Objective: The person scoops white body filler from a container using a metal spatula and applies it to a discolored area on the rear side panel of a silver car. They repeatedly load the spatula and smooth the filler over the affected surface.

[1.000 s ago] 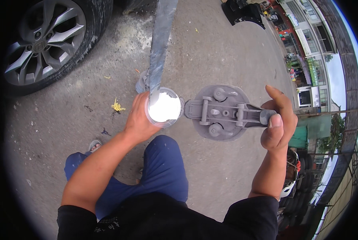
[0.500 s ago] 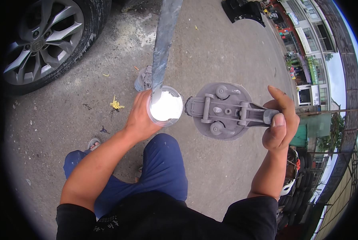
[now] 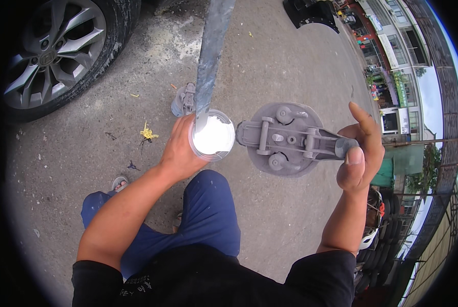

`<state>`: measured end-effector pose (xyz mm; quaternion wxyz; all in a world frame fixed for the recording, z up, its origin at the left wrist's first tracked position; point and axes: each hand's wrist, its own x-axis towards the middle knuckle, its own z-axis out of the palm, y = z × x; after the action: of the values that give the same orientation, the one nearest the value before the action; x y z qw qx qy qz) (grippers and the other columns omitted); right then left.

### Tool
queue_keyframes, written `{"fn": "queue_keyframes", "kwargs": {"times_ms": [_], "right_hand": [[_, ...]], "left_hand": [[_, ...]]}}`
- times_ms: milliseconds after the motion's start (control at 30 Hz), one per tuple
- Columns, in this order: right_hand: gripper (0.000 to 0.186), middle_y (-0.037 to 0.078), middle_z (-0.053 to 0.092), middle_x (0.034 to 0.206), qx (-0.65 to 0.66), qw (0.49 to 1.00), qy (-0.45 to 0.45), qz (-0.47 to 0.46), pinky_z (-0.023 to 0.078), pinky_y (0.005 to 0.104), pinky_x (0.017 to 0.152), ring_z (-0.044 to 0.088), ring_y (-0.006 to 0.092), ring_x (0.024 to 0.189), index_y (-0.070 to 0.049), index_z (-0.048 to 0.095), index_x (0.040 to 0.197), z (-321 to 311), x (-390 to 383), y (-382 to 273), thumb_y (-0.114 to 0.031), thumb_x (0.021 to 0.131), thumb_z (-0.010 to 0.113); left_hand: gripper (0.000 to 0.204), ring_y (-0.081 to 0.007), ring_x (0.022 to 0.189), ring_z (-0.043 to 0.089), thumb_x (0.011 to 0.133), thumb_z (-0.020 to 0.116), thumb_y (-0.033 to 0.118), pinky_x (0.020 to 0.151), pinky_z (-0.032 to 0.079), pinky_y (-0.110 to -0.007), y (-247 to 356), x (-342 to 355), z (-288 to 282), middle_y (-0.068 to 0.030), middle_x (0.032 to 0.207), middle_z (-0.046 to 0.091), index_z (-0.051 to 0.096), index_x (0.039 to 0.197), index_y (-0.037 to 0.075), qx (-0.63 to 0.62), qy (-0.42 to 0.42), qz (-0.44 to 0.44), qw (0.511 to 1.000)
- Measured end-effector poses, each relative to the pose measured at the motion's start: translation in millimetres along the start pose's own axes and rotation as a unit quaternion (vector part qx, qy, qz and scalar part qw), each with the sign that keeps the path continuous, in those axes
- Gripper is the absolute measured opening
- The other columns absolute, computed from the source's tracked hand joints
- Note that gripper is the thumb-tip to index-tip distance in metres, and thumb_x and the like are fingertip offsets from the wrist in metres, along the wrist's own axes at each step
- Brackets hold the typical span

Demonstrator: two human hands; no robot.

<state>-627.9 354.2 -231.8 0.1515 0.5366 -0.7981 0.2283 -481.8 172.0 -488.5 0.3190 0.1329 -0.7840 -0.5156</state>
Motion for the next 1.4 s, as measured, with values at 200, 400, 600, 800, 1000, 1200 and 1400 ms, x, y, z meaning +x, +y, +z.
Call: {"fn": "queue_keyframes", "kwargs": {"times_ms": [200, 400, 600, 800, 1000, 1200, 1400], "right_hand": [[0.075, 0.006, 0.058, 0.067, 0.017, 1.000, 0.009, 0.000, 0.036, 0.0233, 0.058, 0.052, 0.0100, 0.060, 0.008, 0.054, 0.128, 2, -2, 3, -0.056, 0.091, 0.043], [0.070, 0.008, 0.059, 0.067, -0.008, 1.000, 0.008, 0.000, 0.038, 0.0254, 0.060, 0.052, 0.0122, 0.060, 0.006, 0.058, 0.124, 0, -1, 0, -0.053, 0.091, 0.042], [0.060, 0.010, 0.059, 0.067, -0.028, 1.000, 0.003, -0.014, 0.040, 0.0267, 0.061, 0.054, 0.0144, 0.061, 0.006, 0.060, 0.121, -1, 0, -5, -0.041, 0.092, 0.038], [0.057, 0.011, 0.060, 0.068, -0.036, 0.999, 0.006, -0.023, 0.041, 0.0277, 0.061, 0.055, 0.0157, 0.062, 0.006, 0.061, 0.120, 0, 1, -4, -0.037, 0.092, 0.036], [0.060, 0.009, 0.058, 0.066, -0.021, 1.000, 0.009, -0.018, 0.039, 0.0268, 0.060, 0.053, 0.0141, 0.061, 0.007, 0.060, 0.122, 0, 0, 1, -0.040, 0.092, 0.038], [0.071, 0.006, 0.057, 0.067, 0.021, 1.000, 0.006, -0.006, 0.036, 0.0235, 0.058, 0.051, 0.0098, 0.060, 0.008, 0.055, 0.126, 0, -1, 4, -0.053, 0.091, 0.045], [0.072, 0.006, 0.057, 0.069, 0.016, 1.000, 0.013, -0.002, 0.035, 0.0233, 0.058, 0.051, 0.0097, 0.060, 0.008, 0.056, 0.124, -1, -2, 9, -0.054, 0.091, 0.046]], "left_hand": [[0.083, -0.0391, 0.121, 0.047, 0.069, 0.083, 0.026, 0.104, 0.039, -0.047, 3, 0, 0, -0.0215, 0.128, 0.051, 0.040, 0.134, -0.002, 0.002, -0.006, -0.007, 1.000], [0.083, -0.0391, 0.122, 0.047, 0.069, 0.083, 0.026, 0.104, 0.039, -0.047, 4, 0, 1, -0.0213, 0.129, 0.051, 0.040, 0.135, -0.001, 0.005, -0.010, -0.008, 1.000], [0.082, -0.0393, 0.122, 0.047, 0.069, 0.083, 0.025, 0.104, 0.039, -0.048, 5, 2, 1, -0.0213, 0.128, 0.051, 0.040, 0.135, -0.001, 0.000, -0.021, -0.018, 1.000], [0.082, -0.0394, 0.121, 0.047, 0.069, 0.083, 0.024, 0.104, 0.039, -0.047, 4, 2, 2, -0.0214, 0.128, 0.051, 0.040, 0.134, -0.001, 0.001, -0.016, -0.008, 1.000], [0.082, -0.0395, 0.121, 0.047, 0.069, 0.083, 0.024, 0.104, 0.040, -0.047, -1, 2, 5, -0.0215, 0.127, 0.051, 0.040, 0.134, -0.001, 0.006, -0.011, -0.002, 1.000], [0.083, -0.0399, 0.121, 0.047, 0.068, 0.084, 0.025, 0.104, 0.039, -0.048, -2, 3, 8, -0.0217, 0.127, 0.051, 0.040, 0.134, -0.001, 0.005, -0.005, 0.004, 1.000], [0.083, -0.0402, 0.121, 0.047, 0.068, 0.084, 0.025, 0.103, 0.039, -0.048, -5, 3, 9, -0.0218, 0.127, 0.051, 0.040, 0.134, -0.001, 0.008, -0.002, 0.010, 1.000]]}}
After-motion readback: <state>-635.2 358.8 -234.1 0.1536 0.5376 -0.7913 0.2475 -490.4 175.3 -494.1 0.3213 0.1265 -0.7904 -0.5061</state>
